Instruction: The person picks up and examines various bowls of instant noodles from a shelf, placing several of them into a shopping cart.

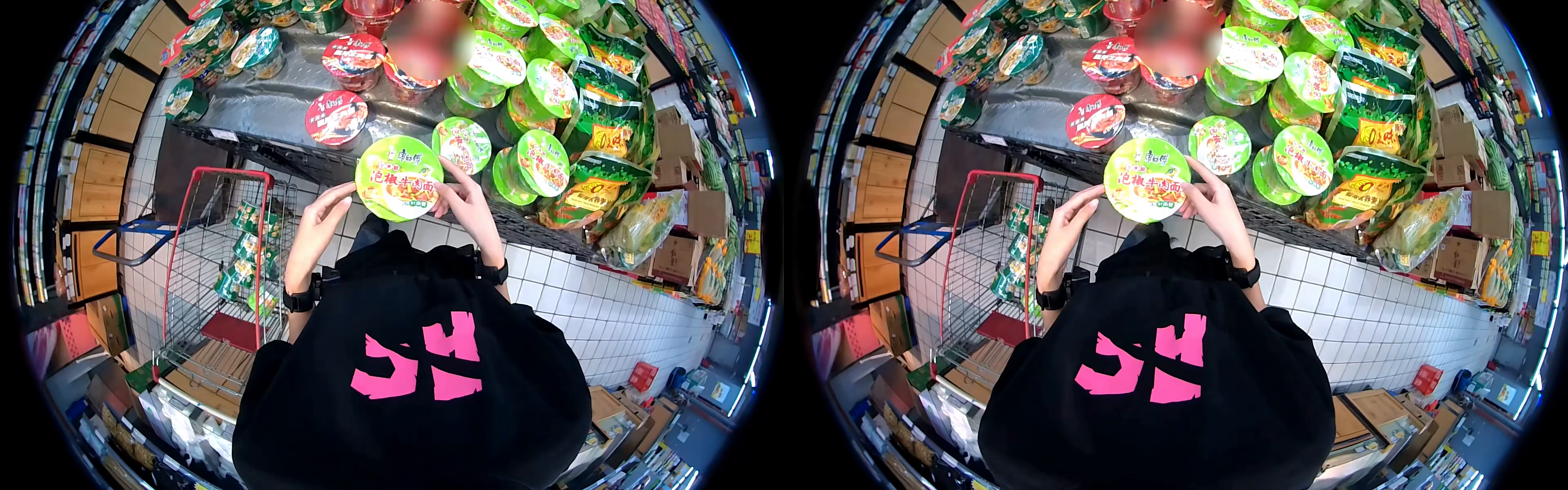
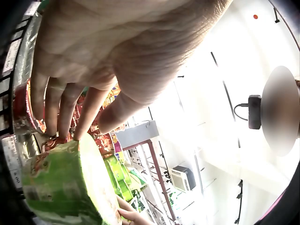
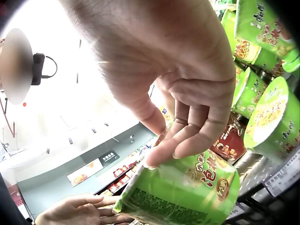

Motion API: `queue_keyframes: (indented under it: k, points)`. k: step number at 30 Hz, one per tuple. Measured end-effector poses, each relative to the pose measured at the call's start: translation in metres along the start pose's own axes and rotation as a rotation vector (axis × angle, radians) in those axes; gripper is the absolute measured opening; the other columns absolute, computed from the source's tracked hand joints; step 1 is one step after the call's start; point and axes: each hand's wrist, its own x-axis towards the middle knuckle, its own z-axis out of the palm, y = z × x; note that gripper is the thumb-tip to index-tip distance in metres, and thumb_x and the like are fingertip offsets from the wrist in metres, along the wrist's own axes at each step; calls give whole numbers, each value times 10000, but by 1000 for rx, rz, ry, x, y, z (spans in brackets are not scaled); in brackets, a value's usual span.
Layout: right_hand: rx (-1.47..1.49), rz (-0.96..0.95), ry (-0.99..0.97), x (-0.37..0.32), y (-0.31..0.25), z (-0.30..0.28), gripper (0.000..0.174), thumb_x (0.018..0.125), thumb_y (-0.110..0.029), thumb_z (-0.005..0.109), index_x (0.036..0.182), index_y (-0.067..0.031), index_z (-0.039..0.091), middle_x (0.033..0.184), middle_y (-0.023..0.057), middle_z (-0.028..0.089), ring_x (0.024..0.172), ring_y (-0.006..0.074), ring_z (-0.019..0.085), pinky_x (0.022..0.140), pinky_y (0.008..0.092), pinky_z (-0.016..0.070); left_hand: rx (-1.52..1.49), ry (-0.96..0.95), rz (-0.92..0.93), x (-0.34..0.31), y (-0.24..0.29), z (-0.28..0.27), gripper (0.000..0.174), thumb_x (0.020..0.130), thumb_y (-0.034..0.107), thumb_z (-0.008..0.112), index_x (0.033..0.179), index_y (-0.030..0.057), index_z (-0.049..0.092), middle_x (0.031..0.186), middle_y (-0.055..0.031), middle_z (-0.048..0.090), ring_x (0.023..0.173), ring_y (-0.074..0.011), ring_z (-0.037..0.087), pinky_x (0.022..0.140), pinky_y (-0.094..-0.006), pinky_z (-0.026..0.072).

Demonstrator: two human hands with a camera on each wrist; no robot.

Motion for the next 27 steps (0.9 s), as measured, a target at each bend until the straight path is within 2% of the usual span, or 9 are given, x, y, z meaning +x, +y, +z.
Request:
queue_keyframes:
  k: [13,27]
  points:
    - [-61,40,-137,-41,28,15,510,909,-80,539,1385,-33,362,693,68,612,572,98,571,546,221,468,-16,170,-46,-88,-17,19,284,929,110,524,1179,-7,587,1211,-105,554,1122,-165,517,975,-270,371]
    - [-180,43,-394,-28,22,69,515,912,-94,550,1385,-19,362,692,30,580,612,77,548,596,222,452,-76,424,-82,-149,-19,6,288,938,123,513,1185,-12,576,1167,-68,569,1093,-133,521,957,-250,376]
